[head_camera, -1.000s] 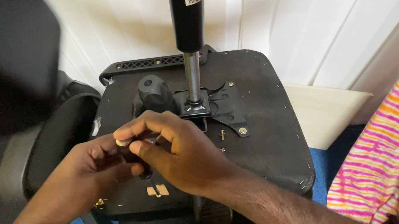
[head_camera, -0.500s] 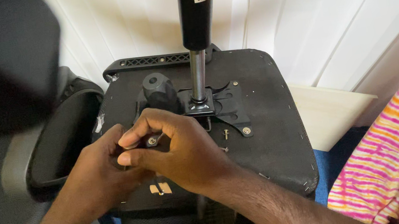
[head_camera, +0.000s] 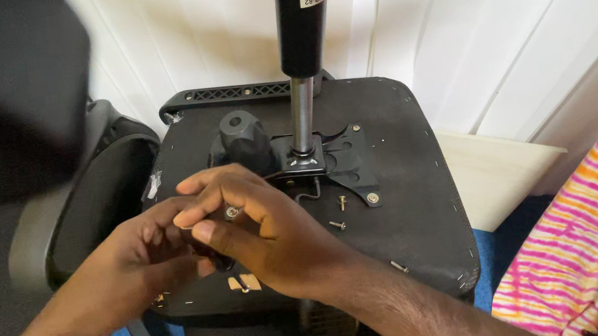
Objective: The person threads a screw through a white plastic washer and then uses a screwdriver to drive the screw into the underside of an overturned office chair. The person repeats this process for multiple screws, securing the chair base to the seat.
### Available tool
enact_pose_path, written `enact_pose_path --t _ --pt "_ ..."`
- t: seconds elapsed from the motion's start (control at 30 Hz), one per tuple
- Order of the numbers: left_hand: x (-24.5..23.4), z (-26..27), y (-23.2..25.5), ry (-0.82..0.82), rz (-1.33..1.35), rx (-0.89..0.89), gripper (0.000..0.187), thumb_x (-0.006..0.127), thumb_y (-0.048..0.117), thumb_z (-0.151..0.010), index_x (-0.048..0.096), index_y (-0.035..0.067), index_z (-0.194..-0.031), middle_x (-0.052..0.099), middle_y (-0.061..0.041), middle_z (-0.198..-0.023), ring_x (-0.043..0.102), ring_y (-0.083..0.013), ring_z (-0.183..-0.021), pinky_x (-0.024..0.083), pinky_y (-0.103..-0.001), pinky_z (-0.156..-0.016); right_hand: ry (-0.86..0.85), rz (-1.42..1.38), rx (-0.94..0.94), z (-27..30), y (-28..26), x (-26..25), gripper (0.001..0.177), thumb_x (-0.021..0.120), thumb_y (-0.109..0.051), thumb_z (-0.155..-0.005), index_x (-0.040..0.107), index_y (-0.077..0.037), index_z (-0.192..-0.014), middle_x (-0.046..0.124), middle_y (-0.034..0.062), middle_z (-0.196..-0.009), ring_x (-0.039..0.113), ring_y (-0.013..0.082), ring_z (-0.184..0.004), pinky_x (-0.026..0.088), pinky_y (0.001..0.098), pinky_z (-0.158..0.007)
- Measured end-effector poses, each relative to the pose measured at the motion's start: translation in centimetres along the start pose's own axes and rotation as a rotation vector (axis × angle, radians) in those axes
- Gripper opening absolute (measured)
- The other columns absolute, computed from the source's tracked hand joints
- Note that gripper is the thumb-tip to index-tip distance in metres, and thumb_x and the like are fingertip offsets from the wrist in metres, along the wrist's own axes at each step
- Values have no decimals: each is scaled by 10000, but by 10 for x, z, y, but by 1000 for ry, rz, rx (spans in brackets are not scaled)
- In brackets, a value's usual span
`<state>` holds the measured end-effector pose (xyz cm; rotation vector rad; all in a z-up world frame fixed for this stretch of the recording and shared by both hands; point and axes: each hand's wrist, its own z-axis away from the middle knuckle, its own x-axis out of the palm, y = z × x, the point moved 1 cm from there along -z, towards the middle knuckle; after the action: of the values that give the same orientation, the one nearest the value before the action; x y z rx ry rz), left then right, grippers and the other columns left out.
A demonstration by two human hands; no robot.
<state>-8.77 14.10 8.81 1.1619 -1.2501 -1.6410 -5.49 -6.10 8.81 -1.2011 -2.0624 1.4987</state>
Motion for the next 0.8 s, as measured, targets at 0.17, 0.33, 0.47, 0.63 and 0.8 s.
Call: enact_pose_path --t 0.17,0.33,0.47,0.63,0.8 --pt "16 -1 14 167 -218 -121 277 801 79 -792 730 82 -1060 770 -29 -859 711 -97 -824 594 -307 -758 77 12 -95 1 -2 5 203 781 -195 -919 667 -72 -1033 546 44 -1157 637 125 -1027 610 299 -832" --pt "26 -4 17 264 -315 -64 347 895 113 -726 671 92 -991 720 -16 -798 675 -78 -769 587 -283 -665 162 172 -180 1 0 3 209 832 -169 -888 664 -66 -956 625 30 -1012 638 113 -952 546 251 -856" --pt "33 -6 14 329 -368 73 448 915 128 -657 618 99 -991 727 -1 -808 701 -74 -769 601 -267 -645 158 10 -167 -2 3 5 208 821 -154 -901 644 -54 -945 658 16 -987 656 95 -954 548 243 -866" --pt "31 -6 13 257 -282 12 415 895 120 -710 669 87 -1057 745 -50 -918 729 -123 -875 615 -297 -749 65 -107 12 -2 1 5 149 754 -121 -962 637 -35 -996 712 71 -1062 639 111 -854 534 283 -774" --pt "13 -1 10 63 -163 -138 447 813 87 -754 735 88 -1194 813 -50 -1012 755 -143 -980 592 -306 -932 -71 -295 140 0 -2 6 100 629 -106 -1026 582 -25 -1063 747 142 -1230 568 123 -675 537 301 -671"
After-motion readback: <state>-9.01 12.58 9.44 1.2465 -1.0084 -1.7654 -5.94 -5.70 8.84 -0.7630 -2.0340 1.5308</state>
